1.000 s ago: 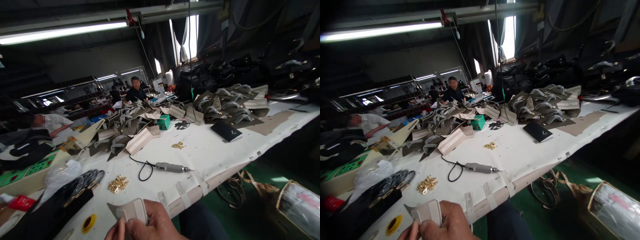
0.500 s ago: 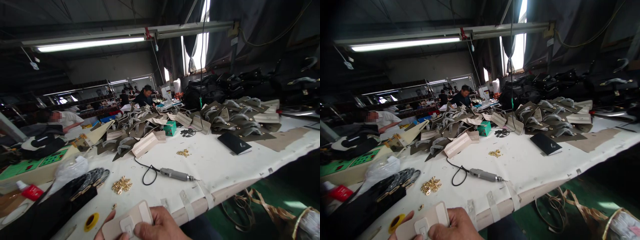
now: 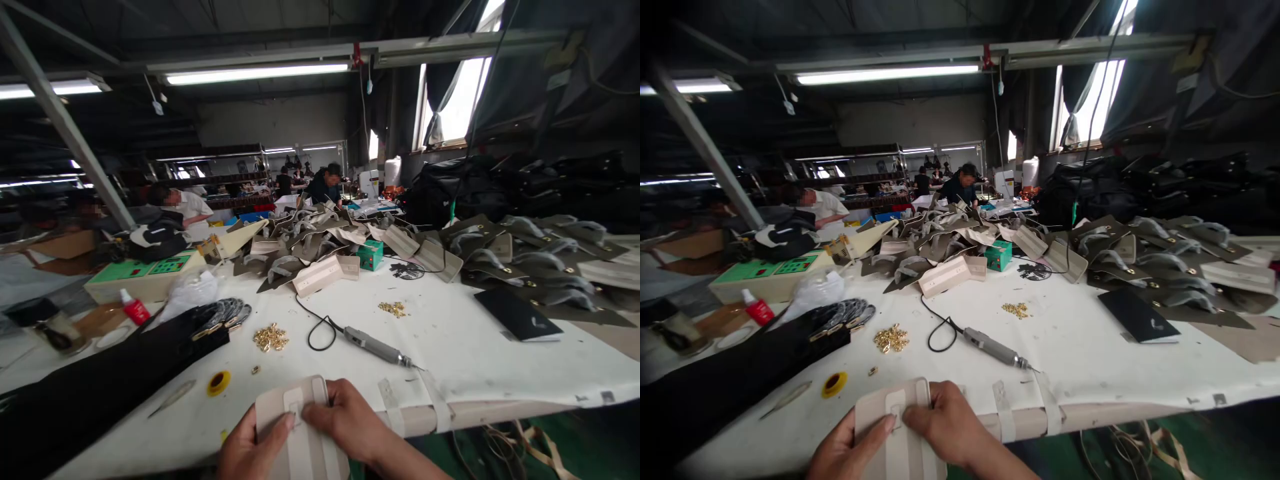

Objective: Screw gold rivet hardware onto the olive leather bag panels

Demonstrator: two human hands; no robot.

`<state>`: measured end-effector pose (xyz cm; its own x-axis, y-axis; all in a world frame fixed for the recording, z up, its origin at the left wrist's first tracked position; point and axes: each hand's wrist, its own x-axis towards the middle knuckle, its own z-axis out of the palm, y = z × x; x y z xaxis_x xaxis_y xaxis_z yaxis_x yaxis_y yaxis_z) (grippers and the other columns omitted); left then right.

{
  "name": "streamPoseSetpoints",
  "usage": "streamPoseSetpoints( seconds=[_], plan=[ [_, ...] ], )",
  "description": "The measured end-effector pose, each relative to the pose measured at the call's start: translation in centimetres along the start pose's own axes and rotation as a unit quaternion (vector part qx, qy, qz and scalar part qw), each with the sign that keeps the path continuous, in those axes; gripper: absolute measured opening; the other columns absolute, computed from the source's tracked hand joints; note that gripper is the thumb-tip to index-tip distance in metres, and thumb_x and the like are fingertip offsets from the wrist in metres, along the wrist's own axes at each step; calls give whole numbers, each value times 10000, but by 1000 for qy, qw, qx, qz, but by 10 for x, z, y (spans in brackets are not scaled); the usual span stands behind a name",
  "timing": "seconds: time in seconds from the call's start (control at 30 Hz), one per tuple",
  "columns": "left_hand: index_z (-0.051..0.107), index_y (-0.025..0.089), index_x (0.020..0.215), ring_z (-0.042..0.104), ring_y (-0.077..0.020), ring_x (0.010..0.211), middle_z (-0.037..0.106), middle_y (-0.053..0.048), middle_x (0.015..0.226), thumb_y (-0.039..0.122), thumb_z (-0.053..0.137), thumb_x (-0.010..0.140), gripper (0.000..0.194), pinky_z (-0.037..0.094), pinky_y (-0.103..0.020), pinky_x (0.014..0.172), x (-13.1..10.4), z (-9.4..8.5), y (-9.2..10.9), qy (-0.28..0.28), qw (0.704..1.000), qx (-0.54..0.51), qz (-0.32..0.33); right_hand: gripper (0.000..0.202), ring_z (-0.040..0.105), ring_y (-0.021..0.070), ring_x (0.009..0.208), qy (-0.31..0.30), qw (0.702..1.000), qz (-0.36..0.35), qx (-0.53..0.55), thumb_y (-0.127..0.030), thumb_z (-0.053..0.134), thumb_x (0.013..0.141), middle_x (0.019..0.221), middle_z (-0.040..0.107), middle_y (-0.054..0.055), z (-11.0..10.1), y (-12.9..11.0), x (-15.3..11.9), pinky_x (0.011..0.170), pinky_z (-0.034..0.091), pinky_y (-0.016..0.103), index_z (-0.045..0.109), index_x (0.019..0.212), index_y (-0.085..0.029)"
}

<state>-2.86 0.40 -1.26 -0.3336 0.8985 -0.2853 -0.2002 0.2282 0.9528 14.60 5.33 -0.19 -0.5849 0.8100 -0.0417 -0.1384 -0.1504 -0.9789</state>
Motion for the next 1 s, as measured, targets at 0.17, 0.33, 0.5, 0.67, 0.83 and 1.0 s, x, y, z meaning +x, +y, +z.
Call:
streamPoseSetpoints(
  seconds=[0.17, 0.33, 0.5, 0.67, 0.83, 1.0],
  plan=[
    [737, 135, 1039, 724, -249, 675, 790, -55, 759, 380, 860, 600, 517, 568, -313, 620, 23, 10, -10, -24, 999, 22, 12, 162, 432, 102, 557, 22, 981, 80, -174, -281, 647, 772, 588, 514, -35, -25, 6, 24, 506, 314, 223, 648, 691, -141],
    [760, 142, 937, 706, -239, 672, 778, -44, 730, 289, 777, 562, 404, 549, -309, 625, 55, 21, -27, -39, 997, 67, -7, 132, 429, 104, 558, 34, 964, 118, -237, -245, 685, 706, 562, 503, -41, -48, 15, 48, 507, 309, 228, 622, 637, -153],
    [763, 148, 906, 699, -226, 660, 780, -37, 740, 221, 707, 588, 331, 536, -304, 618, 74, 31, -34, -40, 995, 94, -19, 103, 538, 135, 592, 55, 970, 158, -176, -201, 677, 675, 642, 619, -1, -59, 34, 64, 534, 408, 223, 719, 752, -148],
    [755, 151, 869, 687, -229, 636, 771, -37, 717, 170, 694, 575, 301, 513, -308, 596, 87, 32, -40, -38, 990, 133, -41, 124, 552, 149, 519, 64, 952, 203, -221, -214, 681, 653, 614, 617, 7, -61, 43, 75, 448, 392, 228, 723, 757, -163],
    [751, 148, 799, 687, -249, 627, 748, -39, 669, 110, 685, 520, 289, 489, -312, 574, 99, 32, -44, -30, 984, 173, -43, 62, 559, 165, 502, 72, 925, 231, -292, -173, 674, 614, 583, 596, 14, -59, 43, 85, 436, 413, 251, 667, 673, -157],
    [753, 163, 809, 708, -258, 675, 766, -31, 709, 102, 674, 538, 288, 498, -310, 607, 100, 31, -47, -32, 980, 196, -18, 85, 597, 200, 511, 86, 907, 251, -326, -154, 690, 601, 576, 599, 26, -58, 48, 91, 443, 475, 287, 610, 627, -167]
  ],
)
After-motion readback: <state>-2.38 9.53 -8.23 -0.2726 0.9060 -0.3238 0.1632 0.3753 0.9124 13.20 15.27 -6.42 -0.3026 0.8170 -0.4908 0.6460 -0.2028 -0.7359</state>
